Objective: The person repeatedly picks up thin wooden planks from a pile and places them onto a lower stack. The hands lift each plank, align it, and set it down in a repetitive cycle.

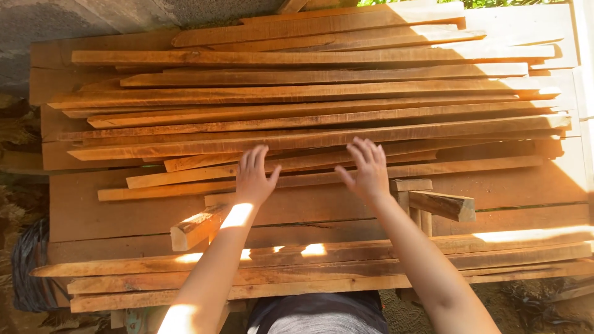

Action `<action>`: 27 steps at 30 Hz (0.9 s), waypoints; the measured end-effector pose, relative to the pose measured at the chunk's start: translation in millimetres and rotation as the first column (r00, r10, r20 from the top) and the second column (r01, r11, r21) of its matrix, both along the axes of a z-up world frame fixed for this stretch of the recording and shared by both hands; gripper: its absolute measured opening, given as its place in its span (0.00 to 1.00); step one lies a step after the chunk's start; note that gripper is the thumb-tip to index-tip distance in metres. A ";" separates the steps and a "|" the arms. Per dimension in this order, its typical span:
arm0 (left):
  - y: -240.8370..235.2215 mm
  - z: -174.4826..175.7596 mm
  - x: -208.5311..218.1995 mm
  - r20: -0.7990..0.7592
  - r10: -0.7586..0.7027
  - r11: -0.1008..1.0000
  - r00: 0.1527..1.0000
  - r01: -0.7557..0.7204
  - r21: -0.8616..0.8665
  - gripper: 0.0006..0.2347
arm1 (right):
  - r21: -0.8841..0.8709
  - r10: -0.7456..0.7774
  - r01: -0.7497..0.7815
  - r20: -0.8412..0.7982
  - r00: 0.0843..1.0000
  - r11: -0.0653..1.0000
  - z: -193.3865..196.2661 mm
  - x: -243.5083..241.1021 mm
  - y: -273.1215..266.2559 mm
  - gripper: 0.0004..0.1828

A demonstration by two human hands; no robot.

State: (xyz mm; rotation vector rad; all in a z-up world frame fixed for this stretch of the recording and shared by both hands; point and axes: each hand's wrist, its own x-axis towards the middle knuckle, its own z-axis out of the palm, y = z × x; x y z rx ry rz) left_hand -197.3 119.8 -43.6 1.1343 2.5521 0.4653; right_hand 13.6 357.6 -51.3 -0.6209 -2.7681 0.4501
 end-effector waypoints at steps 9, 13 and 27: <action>19.9 -17.6 -51.1 -0.116 -0.031 0.913 0.993 -0.019 -0.407 0.26 | 0.198 -0.104 0.039 0.328 0.939 0.979 -41.3 -39.4 48.1 0.30; 5.6 -23.0 -59.0 -0.176 -0.111 0.906 0.978 0.026 -0.422 0.16 | 0.270 0.042 -0.172 0.428 0.903 0.947 -41.6 -29.3 61.4 0.25; -31.6 236.8 11.6 -0.042 0.019 1.000 0.999 -0.020 -0.011 0.16 | -0.096 -0.080 0.098 0.181 0.980 0.991 239.1 41.1 18.0 0.24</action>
